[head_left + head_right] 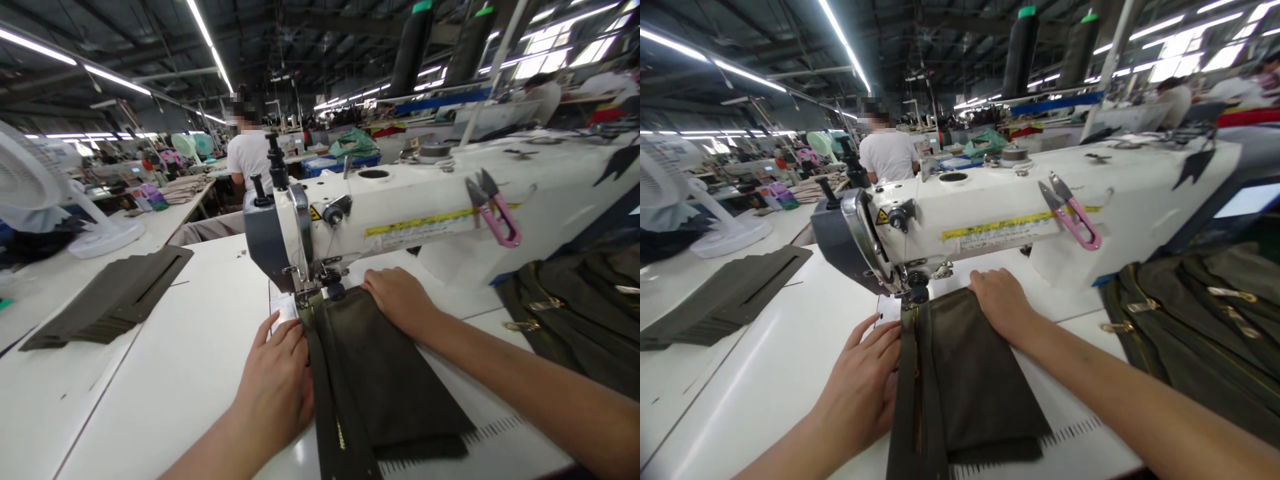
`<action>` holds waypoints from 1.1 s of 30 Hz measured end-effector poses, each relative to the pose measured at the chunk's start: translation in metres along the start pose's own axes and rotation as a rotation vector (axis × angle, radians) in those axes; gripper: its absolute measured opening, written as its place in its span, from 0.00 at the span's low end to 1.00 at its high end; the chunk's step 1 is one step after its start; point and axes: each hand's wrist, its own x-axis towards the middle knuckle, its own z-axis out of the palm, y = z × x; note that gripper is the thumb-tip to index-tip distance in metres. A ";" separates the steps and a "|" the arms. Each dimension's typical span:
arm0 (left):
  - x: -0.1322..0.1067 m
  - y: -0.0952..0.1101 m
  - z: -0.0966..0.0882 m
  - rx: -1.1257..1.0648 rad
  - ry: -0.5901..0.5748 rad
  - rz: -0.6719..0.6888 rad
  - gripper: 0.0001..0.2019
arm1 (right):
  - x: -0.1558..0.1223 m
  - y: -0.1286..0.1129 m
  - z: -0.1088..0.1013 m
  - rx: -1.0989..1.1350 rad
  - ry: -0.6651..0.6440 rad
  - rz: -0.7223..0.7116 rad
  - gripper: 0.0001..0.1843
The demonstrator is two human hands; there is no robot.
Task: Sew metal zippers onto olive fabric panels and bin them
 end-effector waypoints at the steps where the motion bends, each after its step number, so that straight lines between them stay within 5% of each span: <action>1: -0.001 0.000 0.001 -0.011 0.006 -0.006 0.12 | -0.002 -0.006 -0.003 -0.008 0.035 -0.016 0.09; 6: -0.007 -0.004 0.007 -0.058 0.107 -0.031 0.16 | -0.021 -0.052 -0.011 0.329 0.254 -0.262 0.11; 10: -0.008 -0.012 0.010 -0.039 0.108 0.061 0.21 | -0.029 -0.072 0.003 0.492 0.234 -0.371 0.20; 14: -0.003 -0.017 0.008 -0.055 0.030 0.161 0.19 | -0.028 -0.068 0.009 0.482 0.189 -0.390 0.21; 21: 0.003 -0.017 0.005 -0.035 0.069 0.230 0.19 | -0.026 -0.064 0.005 0.469 0.152 -0.423 0.21; 33: 0.010 -0.016 0.007 -0.017 0.035 0.185 0.17 | -0.018 -0.058 0.010 0.490 0.126 -0.449 0.21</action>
